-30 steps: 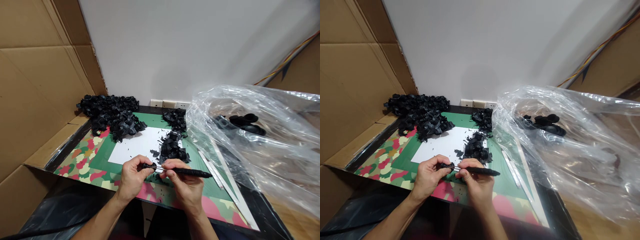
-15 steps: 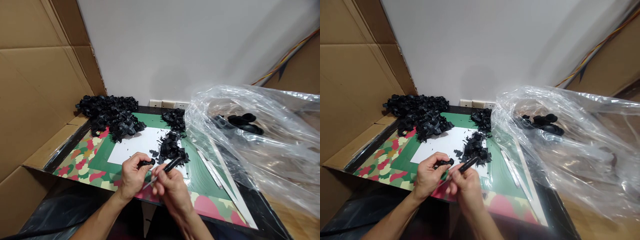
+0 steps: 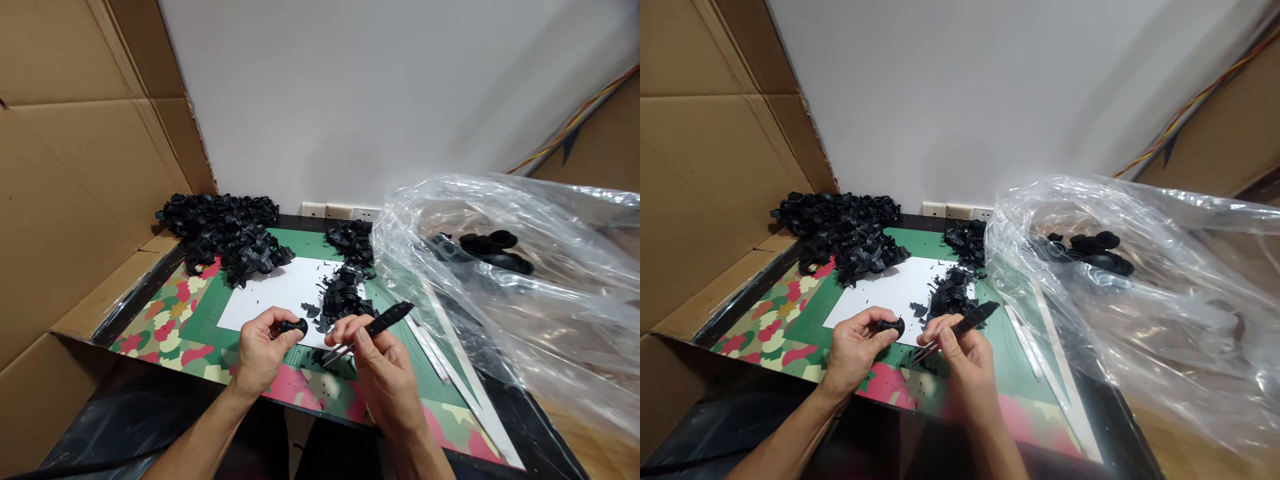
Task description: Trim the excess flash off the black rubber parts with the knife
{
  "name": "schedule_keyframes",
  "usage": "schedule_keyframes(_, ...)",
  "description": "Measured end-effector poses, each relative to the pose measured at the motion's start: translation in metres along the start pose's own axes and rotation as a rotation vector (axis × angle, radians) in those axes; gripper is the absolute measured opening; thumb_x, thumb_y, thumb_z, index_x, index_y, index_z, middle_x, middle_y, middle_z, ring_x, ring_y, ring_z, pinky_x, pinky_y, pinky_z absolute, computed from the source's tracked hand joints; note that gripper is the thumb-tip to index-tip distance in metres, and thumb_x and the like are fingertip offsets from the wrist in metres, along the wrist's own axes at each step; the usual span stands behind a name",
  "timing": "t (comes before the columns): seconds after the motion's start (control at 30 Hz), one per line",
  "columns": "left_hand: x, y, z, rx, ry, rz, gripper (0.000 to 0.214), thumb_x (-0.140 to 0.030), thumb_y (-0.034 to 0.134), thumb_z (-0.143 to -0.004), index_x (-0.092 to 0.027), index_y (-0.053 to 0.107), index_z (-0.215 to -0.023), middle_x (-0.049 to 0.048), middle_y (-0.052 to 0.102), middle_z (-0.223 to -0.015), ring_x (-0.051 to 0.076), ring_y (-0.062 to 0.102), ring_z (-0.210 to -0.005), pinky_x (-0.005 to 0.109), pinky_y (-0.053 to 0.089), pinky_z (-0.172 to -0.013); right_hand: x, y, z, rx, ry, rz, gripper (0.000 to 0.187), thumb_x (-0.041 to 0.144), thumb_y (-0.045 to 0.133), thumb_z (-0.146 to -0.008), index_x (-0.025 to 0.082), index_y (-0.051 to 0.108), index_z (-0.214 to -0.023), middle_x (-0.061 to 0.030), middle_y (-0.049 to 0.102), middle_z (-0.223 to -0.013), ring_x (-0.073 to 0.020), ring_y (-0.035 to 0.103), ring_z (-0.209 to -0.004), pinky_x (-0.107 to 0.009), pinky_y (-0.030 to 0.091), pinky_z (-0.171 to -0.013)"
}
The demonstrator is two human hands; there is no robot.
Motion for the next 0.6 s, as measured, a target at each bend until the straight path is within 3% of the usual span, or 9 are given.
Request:
schedule_keyframes(0.2, 0.000, 0.001, 0.001, 0.025, 0.043, -0.018, 0.014, -0.016, 0.072, -0.060, -0.017, 0.071, -0.074, 0.0016, 0.068, -0.074, 0.012, 0.056, -0.059, 0.021, 0.045, -0.055, -0.001, 0.000, -0.001, -0.091, 0.117, -0.036, 0.022, 0.039, 0.072, -0.075, 0.019, 0.064, -0.079, 0.0005, 0.059, -0.065, -0.0143, 0.056, -0.060, -0.031, 0.049, -0.065)
schedule_keyframes(0.33, -0.001, 0.000, 0.001, 0.036, 0.108, -0.045, 0.014, -0.014, 0.072, -0.062, -0.018, 0.072, -0.075, 0.0015, 0.069, -0.078, 0.012, 0.056, -0.061, 0.021, 0.045, -0.056, -0.008, 0.000, -0.002, -0.162, 0.223, 0.088, 0.035, 0.046, 0.077, -0.066, 0.016, 0.065, -0.079, 0.0040, 0.052, -0.057, -0.0089, 0.046, -0.045, -0.023, 0.039, -0.045)
schedule_keyframes(0.47, -0.006, 0.002, 0.002, 0.054, 0.143, -0.056, 0.014, -0.013, 0.071, -0.062, -0.017, 0.072, -0.075, 0.0023, 0.069, -0.079, 0.013, 0.058, -0.063, 0.022, 0.045, -0.057, -0.018, 0.007, -0.004, -0.122, 0.285, 0.278, 0.042, 0.053, 0.073, -0.066, 0.014, 0.067, -0.080, 0.0071, 0.043, -0.048, -0.0071, 0.036, -0.037, -0.021, 0.025, -0.036)
schedule_keyframes(0.6, -0.010, 0.003, 0.003, 0.055, 0.148, -0.060, 0.015, -0.012, 0.072, -0.060, -0.017, 0.073, -0.074, 0.0022, 0.070, -0.079, 0.012, 0.055, -0.059, 0.021, 0.044, -0.053, -0.028, 0.013, -0.004, -0.053, 0.236, 0.341, 0.034, 0.049, 0.070, -0.071, 0.015, 0.066, -0.074, 0.0066, 0.044, -0.048, -0.0068, 0.032, -0.038, -0.021, 0.025, -0.037)
Point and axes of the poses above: each hand's wrist, its own z-axis away from the middle knuckle, its own y-axis out of the palm, x = y × z, the point moved 3 cm from there along -z, towards the middle knuckle
